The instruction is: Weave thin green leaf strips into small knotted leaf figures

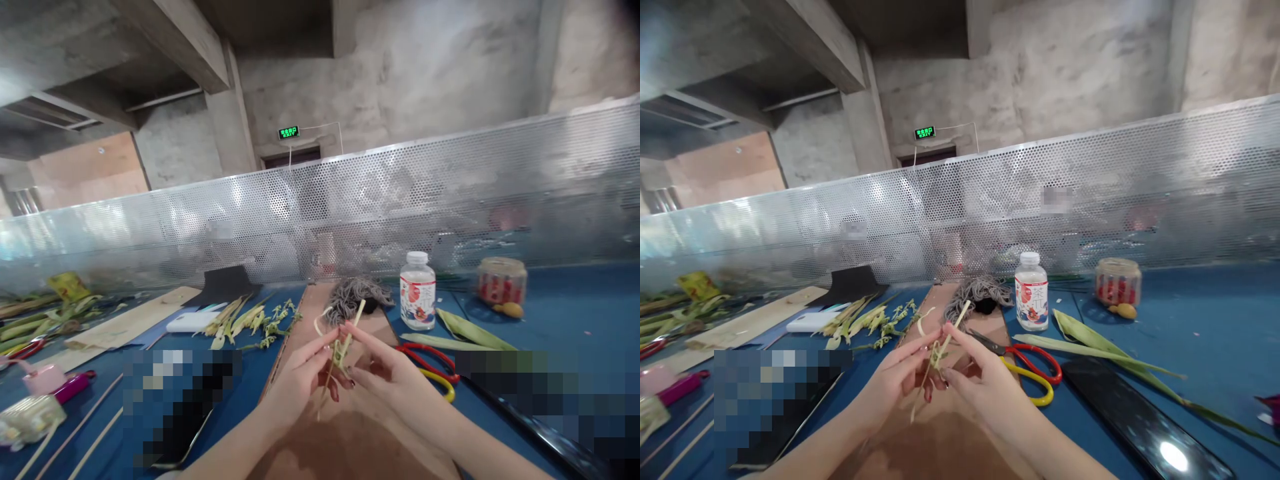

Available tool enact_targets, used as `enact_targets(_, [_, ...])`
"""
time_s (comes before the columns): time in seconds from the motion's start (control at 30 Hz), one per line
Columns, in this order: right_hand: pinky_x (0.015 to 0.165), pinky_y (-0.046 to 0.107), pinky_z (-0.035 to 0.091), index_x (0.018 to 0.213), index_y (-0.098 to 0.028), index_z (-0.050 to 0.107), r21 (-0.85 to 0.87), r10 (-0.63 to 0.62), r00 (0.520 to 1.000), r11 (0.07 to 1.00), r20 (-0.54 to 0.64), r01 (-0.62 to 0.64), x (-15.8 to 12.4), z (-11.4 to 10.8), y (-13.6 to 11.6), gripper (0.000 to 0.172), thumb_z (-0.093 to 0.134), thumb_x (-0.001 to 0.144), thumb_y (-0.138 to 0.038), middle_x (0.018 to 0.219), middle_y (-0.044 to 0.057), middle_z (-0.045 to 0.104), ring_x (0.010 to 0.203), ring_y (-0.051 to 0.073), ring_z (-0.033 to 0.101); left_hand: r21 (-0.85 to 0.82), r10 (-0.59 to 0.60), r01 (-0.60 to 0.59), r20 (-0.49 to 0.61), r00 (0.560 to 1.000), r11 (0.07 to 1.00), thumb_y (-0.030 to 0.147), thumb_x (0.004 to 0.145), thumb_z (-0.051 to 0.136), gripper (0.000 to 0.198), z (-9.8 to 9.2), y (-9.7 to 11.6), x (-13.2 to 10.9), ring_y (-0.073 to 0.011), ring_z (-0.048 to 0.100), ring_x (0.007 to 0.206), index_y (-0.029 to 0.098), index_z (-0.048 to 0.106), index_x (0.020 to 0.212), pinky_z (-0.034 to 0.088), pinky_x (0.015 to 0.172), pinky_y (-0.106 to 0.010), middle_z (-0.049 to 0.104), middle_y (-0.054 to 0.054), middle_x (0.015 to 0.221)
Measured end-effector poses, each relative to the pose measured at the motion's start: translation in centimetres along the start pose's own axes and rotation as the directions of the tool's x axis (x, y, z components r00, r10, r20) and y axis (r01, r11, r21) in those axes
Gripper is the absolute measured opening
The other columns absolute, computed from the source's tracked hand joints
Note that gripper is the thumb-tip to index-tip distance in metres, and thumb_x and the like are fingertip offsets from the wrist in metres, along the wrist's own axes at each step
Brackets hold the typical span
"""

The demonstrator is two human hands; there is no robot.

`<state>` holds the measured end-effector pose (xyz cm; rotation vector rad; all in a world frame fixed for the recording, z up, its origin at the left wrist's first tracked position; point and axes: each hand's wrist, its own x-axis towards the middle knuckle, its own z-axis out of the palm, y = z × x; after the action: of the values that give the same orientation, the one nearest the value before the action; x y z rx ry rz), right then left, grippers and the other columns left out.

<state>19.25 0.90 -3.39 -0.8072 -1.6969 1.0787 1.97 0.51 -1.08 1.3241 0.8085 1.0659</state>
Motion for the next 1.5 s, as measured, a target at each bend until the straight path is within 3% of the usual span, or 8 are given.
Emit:
enact_targets(0.27, [0.069, 0.03, 0.049, 0.142, -0.026, 0.028, 0.163, 0.003, 0.987, 0.986, 0.162, -0.03, 0.5, -1.0, 1.6, 0.073, 0.058, 0.077, -0.013, 0.071, -0.003, 0.062, 0.066, 0.013, 0.058, 0.232, -0.053, 0.003, 0.211, 0.976, 0.973, 0.028, 0.081, 0.061, 0.072, -0.7, 0.1, 0.0, -0.0178, 0.064, 0.067, 0.017, 0.025, 0.143, 0.051, 0.07, -0.034, 0.067, -0.005, 0.071])
enact_targets(0.5, [0.065, 0.026, 0.045, 0.145, -0.026, 0.019, 0.215, 0.044, 0.985, 0.973, 0.166, -0.079, 0.8, -1.7, 1.3, 0.083, 0.056, 0.074, -0.006, 0.06, -0.008, 0.049, 0.059, 0.009, 0.052, 0.213, -0.132, 0.064, 0.325, 0.937, 0.975, 0.021, 0.081, 0.063, 0.082, -1.2, 0.8, -0.1, -0.0206, 0.068, 0.076, 0.027, 0.012, 0.146, 0.052, 0.069, -0.032, 0.065, -0.016, 0.107])
enact_targets(0.63, [0.066, 0.026, 0.044, 0.145, -0.027, 0.015, 0.206, 0.028, 0.986, 0.977, 0.164, -0.062, 0.7, -2.2, 1.1, 0.082, 0.056, 0.076, -0.009, 0.059, -0.008, 0.043, 0.06, 0.009, 0.051, 0.213, -0.172, 0.094, 0.386, 0.906, 0.973, 0.019, 0.078, 0.065, 0.087, -1.4, 1.0, -0.6, -0.0241, 0.069, 0.081, 0.036, 0.011, 0.144, 0.053, 0.061, -0.027, 0.029, -0.021, 0.145])
enact_targets(0.77, [0.068, 0.028, 0.046, 0.146, -0.028, 0.009, 0.185, -0.005, 0.977, 0.982, 0.212, -0.035, 0.5, -2.5, 0.7, 0.083, 0.056, 0.079, -0.012, 0.064, -0.007, 0.045, 0.063, 0.011, 0.051, 0.217, -0.162, 0.082, 0.383, 0.909, 0.973, 0.022, 0.079, 0.064, 0.079, -1.4, 0.9, -0.5, -0.0217, 0.069, 0.08, 0.045, 0.019, 0.14, 0.054, 0.062, -0.028, -0.002, -0.011, 0.154])
enact_targets(1.03, [0.073, 0.034, 0.053, 0.146, -0.029, 0.012, 0.143, -0.056, 0.973, 0.989, 0.225, 0.024, 0.0, -2.3, 0.3, 0.08, 0.059, 0.081, -0.022, 0.09, 0.003, 0.062, 0.076, 0.015, 0.059, 0.211, -0.008, -0.034, 0.197, 0.98, 0.977, 0.031, 0.083, 0.059, 0.053, -0.9, 0.2, 0.3, -0.0209, 0.066, 0.088, 0.032, 0.044, 0.133, 0.051, 0.081, -0.04, 0.036, -0.01, 0.145])
enact_targets(1.2, [0.081, 0.038, 0.052, 0.144, -0.029, 0.019, 0.118, -0.041, 0.98, 0.993, 0.194, 0.018, -0.2, -1.8, 0.3, 0.074, 0.059, 0.082, -0.026, 0.093, 0.003, 0.063, 0.082, 0.016, 0.06, 0.27, 0.023, -0.058, 0.13, 0.991, 0.961, 0.024, 0.076, 0.067, 0.055, -0.6, 0.3, 0.1, -0.0114, 0.063, 0.07, 0.03, 0.049, 0.129, 0.05, 0.078, -0.036, 0.048, -0.009, 0.136])
enact_targets(1.37, [0.082, 0.038, 0.049, 0.145, -0.024, 0.019, 0.184, -0.03, 0.98, 0.983, 0.195, -0.006, -0.1, -1.5, 0.1, 0.074, 0.058, 0.082, -0.021, 0.074, -0.002, 0.059, 0.076, 0.015, 0.059, 0.29, 0.001, -0.047, 0.156, 0.988, 0.956, 0.022, 0.075, 0.068, 0.062, -0.8, 0.1, 0.1, -0.0131, 0.063, 0.069, 0.025, 0.044, 0.133, 0.048, 0.077, -0.033, 0.067, -0.008, 0.103])
enact_targets(1.5, [0.072, 0.032, 0.05, 0.145, -0.023, 0.018, 0.183, 0.035, 0.984, 0.981, 0.177, -0.068, -0.1, -1.5, -0.1, 0.081, 0.059, 0.076, -0.011, 0.062, -0.007, 0.049, 0.062, 0.011, 0.054, 0.292, -0.015, -0.039, 0.18, 0.984, 0.956, 0.021, 0.076, 0.067, 0.069, -0.8, 0.0, 0.2, -0.0145, 0.063, 0.068, 0.022, 0.037, 0.138, 0.047, 0.075, -0.033, 0.069, -0.004, 0.078])
